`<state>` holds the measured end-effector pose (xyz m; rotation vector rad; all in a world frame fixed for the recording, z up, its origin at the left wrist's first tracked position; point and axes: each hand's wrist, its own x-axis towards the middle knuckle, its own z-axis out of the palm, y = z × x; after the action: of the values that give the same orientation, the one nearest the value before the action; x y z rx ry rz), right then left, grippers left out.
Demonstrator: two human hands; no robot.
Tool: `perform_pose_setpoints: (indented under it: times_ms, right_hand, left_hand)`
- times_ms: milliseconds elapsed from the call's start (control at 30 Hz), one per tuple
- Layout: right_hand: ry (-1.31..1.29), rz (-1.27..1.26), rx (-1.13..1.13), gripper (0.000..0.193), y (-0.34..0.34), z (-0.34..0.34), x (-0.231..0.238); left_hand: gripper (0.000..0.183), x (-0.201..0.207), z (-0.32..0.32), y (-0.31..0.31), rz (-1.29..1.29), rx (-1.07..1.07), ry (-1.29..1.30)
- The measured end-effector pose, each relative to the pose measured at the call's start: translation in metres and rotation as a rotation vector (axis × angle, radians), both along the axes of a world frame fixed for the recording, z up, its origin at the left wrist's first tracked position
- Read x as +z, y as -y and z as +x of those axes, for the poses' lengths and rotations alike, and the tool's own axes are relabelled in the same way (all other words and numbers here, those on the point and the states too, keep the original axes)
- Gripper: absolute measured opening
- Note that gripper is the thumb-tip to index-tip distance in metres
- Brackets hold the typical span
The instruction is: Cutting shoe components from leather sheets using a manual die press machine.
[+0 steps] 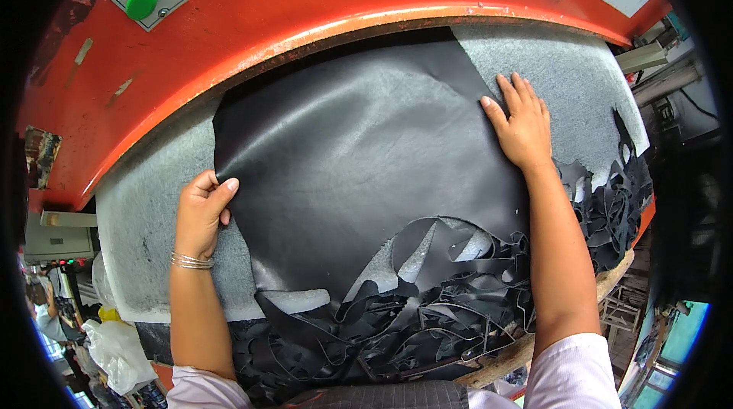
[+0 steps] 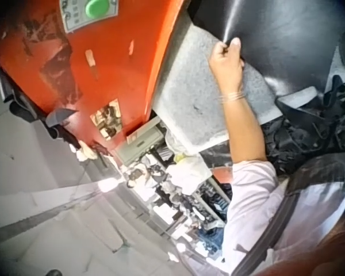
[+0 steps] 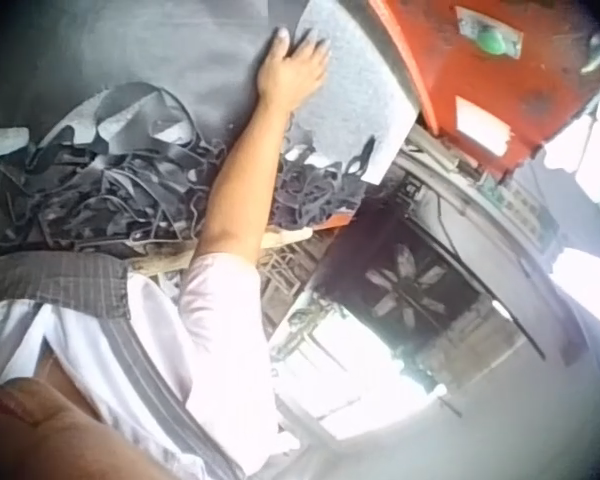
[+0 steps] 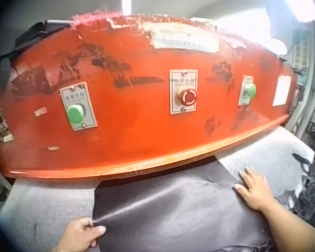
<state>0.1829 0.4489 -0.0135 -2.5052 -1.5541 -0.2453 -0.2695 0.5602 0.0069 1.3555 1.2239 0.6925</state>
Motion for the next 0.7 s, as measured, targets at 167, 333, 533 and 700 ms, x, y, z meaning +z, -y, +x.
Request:
perform_pose_setpoints:
  times_ms: [167, 333, 533, 700]
  right_hand:
    - [0.023, 0.005, -0.018, 0.059, 0.003, 0.002, 0.000]
    - [0.031, 0.024, 0.015, 0.060, -0.001, 0.002, -0.003]
    - [-0.025, -0.029, 0.080, 0.061, 0.024, 0.010, -0.003]
    - [-0.177, 0.114, 0.503, 0.061, 0.135, -0.080, 0.055]
  left_hand:
    - [0.013, 0.005, 0.012, -0.009, -0.007, 0.020, 0.027]
    - [0.027, 0.019, 0.023, -0.045, 0.162, 0.003, -0.408]
    - [0.034, 0.004, 0.026, -0.043, 0.491, 0.052, -0.678]
    - [0.063, 0.004, 0.007, -0.020, 0.638, 0.177, -0.662]
